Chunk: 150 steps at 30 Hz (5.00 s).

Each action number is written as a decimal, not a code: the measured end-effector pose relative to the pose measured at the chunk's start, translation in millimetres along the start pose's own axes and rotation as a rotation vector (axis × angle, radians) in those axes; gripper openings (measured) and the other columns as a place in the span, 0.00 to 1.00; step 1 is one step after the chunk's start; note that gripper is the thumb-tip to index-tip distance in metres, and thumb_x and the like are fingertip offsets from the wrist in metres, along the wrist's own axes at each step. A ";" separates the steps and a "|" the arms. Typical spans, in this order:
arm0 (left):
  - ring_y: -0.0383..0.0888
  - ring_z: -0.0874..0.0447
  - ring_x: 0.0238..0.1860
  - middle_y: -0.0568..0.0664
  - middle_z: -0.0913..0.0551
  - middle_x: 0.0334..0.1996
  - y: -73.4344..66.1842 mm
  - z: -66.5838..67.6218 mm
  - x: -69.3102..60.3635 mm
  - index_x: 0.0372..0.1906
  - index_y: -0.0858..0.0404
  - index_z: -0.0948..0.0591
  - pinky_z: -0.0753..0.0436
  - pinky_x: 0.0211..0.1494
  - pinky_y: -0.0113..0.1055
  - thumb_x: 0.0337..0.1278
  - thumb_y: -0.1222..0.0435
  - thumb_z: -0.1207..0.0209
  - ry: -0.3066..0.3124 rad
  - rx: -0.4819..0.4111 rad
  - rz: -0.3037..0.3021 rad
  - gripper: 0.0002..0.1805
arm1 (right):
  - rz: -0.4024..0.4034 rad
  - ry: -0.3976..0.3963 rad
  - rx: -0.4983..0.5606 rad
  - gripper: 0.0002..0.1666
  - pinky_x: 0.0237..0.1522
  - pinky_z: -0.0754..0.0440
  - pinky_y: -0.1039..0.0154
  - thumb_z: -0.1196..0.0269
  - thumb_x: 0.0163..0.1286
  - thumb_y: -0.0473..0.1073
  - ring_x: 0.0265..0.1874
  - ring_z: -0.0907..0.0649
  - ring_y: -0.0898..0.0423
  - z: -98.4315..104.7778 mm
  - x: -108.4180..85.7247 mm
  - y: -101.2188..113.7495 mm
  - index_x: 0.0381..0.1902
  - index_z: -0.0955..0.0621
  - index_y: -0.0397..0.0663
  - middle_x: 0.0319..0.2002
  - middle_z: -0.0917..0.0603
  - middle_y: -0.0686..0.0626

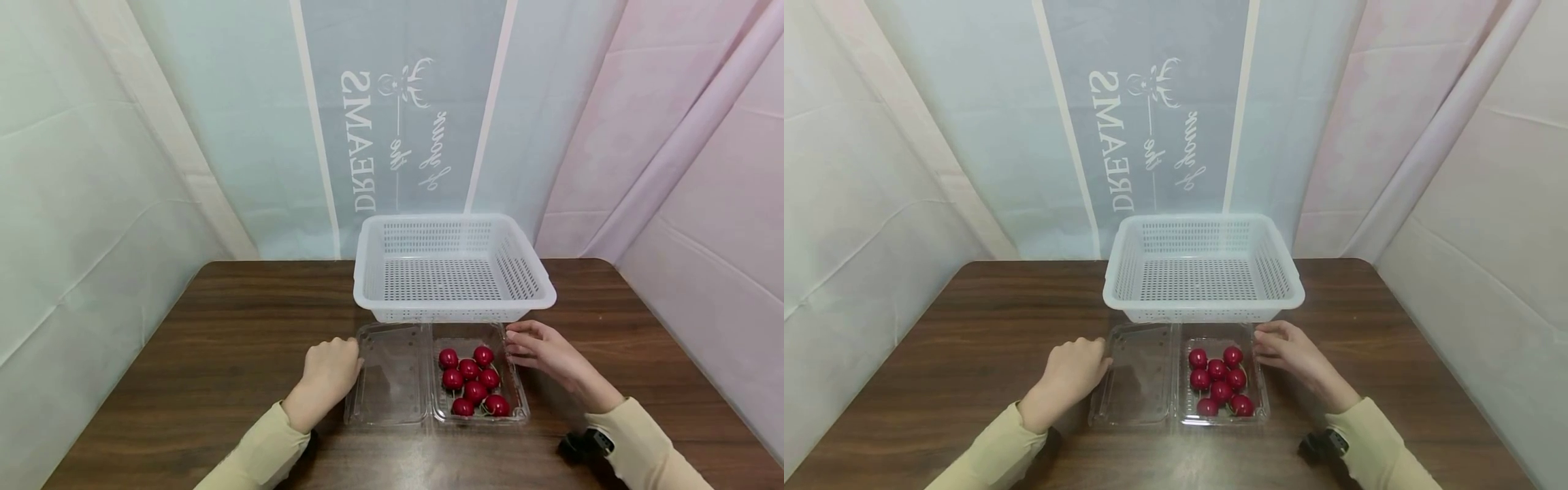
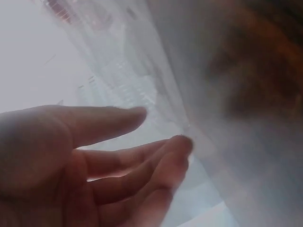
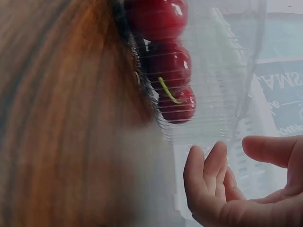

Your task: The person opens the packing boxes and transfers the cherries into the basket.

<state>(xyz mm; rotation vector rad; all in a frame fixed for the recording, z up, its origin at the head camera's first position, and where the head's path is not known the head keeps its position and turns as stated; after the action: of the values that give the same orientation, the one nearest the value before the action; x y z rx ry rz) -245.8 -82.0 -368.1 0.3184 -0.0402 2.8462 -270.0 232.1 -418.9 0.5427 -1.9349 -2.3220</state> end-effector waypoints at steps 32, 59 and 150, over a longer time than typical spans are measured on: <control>0.44 0.19 0.30 0.46 0.21 0.24 -78.6 53.7 22.7 0.27 0.59 0.18 0.21 0.29 0.38 0.52 0.65 0.39 -0.149 -0.245 -0.264 0.03 | 0.148 -0.173 -0.433 0.18 0.35 0.17 0.62 0.44 0.71 0.45 0.34 0.17 0.59 -1.3 -17.9 72.2 0.47 0.23 0.33 0.38 0.17 0.40; 0.43 0.24 0.26 0.45 0.22 0.24 -98.2 29.3 18.1 0.24 0.58 0.20 0.25 0.24 0.34 0.54 0.61 0.39 -0.024 -0.156 -0.291 0.07 | 0.332 -0.013 -0.776 0.05 0.32 0.21 0.67 0.39 0.65 0.38 0.32 0.16 0.58 -49.2 3.7 93.1 0.39 0.20 0.45 0.34 0.15 0.48; 0.46 0.18 0.42 0.48 0.16 0.48 -104.5 27.8 15.1 0.38 0.58 0.16 0.18 0.40 0.38 0.57 0.59 0.42 -0.023 -0.101 -0.371 0.09 | 0.537 0.261 -1.204 0.15 0.29 0.24 0.66 0.29 0.47 0.29 0.25 0.23 0.64 -98.0 8.7 69.6 0.33 0.17 0.46 0.29 0.17 0.55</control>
<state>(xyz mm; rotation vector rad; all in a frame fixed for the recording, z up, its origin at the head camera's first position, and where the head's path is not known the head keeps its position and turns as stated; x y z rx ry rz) -225.2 20.9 -337.9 0.3024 -0.1159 2.4642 -259.4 123.4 -367.9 0.1357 -0.2826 -2.3185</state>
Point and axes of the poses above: each hand's wrist, its own x-axis towards the middle knuckle, its own z-axis out of the back of the hand, y = z × x, the point moved 10 cm from there along x, towards the middle knuckle
